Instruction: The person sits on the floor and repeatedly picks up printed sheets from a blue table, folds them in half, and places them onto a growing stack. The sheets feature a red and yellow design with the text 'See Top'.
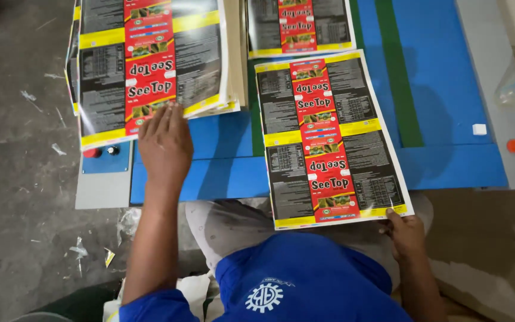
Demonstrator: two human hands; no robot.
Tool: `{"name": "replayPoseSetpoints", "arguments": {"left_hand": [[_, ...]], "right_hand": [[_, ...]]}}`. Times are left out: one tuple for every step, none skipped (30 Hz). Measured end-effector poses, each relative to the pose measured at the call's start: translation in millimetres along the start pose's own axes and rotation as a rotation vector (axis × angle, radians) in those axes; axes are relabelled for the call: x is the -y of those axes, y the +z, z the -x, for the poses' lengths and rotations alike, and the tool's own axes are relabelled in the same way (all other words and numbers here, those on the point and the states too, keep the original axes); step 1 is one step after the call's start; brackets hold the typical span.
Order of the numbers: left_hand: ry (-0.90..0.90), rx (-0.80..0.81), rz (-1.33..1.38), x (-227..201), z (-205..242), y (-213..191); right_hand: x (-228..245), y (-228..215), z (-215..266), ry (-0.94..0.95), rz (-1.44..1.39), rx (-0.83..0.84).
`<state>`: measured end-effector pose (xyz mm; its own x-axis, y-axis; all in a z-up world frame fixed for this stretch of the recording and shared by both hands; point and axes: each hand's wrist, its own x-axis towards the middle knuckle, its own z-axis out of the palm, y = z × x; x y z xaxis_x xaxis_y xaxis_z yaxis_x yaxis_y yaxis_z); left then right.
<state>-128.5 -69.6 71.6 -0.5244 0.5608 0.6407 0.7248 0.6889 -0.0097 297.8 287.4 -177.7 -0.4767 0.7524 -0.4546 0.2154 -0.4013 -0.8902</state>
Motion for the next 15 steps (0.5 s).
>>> {"name": "replayPoseSetpoints", "arguments": {"left_hand": [[-0.002, 0.005, 0.0, -7.9, 5.4, -3.9], [-0.022, 0.004, 0.047, -15.6, 8.6, -7.1], [-0.041, 0.002, 0.095, -23.4, 11.8, -10.5], [-0.043, 0.003, 0.095, -28.1, 15.9, -9.4], [-0.076, 0.004, 0.103, -32.8, 20.2, -8.4], [-0.111, 0.005, 0.111, -38.0, 24.6, -7.4], [-0.114, 0.006, 0.111, -42.1, 25.5, -6.8], [-0.124, 0.007, 0.127, -45.8, 26.9, -6.9], [-0.134, 0.007, 0.143, -49.5, 28.5, -7.3], [-0.138, 0.006, 0.139, -52.0, 28.9, -8.2], [-0.139, 0.011, 0.153, -54.8, 29.4, -9.5], [-0.138, 0.013, 0.168, -57.9, 27.9, -9.8], [-0.139, 0.007, 0.165, -58.1, 27.7, -10.0], [-0.133, 0.002, 0.18, -58.0, 27.2, -9.9], [-0.126, -0.003, 0.195, -57.9, 26.4, -9.5]], "right_hand": [[1.0, 5.6, 4.2, 0.004, 0.002, 0.001], [3.8, 12.3, 5.2, -0.002, -0.002, 0.032], [6.6, 18.9, 6.4, -0.008, -0.006, 0.063], [5.7, 25.6, 5.4, -0.007, -0.005, 0.064], [4.6, 32.2, 4.5, -0.006, 0.01, 0.091], [4.1, 38.2, 3.7, -0.006, 0.026, 0.117], [10.1, 47.3, -0.8, -0.006, 0.028, 0.118], [15.9, 57.2, -5.5, -0.059, 0.044, 0.168], [21.6, 67.1, -9.8, -0.111, 0.06, 0.22], [23.0, 74.2, -22.2, -0.112, 0.061, 0.225], [24.5, 81.0, -34.1, -0.144, 0.044, 0.238], [27.4, 88.4, -47.8, -0.181, 0.025, 0.249], [38.6, 97.3, -56.5, -0.186, 0.024, 0.254], [50.1, 105.6, -63.9, -0.169, 0.054, 0.225], [61.7, 114.1, -71.5, -0.152, 0.083, 0.196]]}}
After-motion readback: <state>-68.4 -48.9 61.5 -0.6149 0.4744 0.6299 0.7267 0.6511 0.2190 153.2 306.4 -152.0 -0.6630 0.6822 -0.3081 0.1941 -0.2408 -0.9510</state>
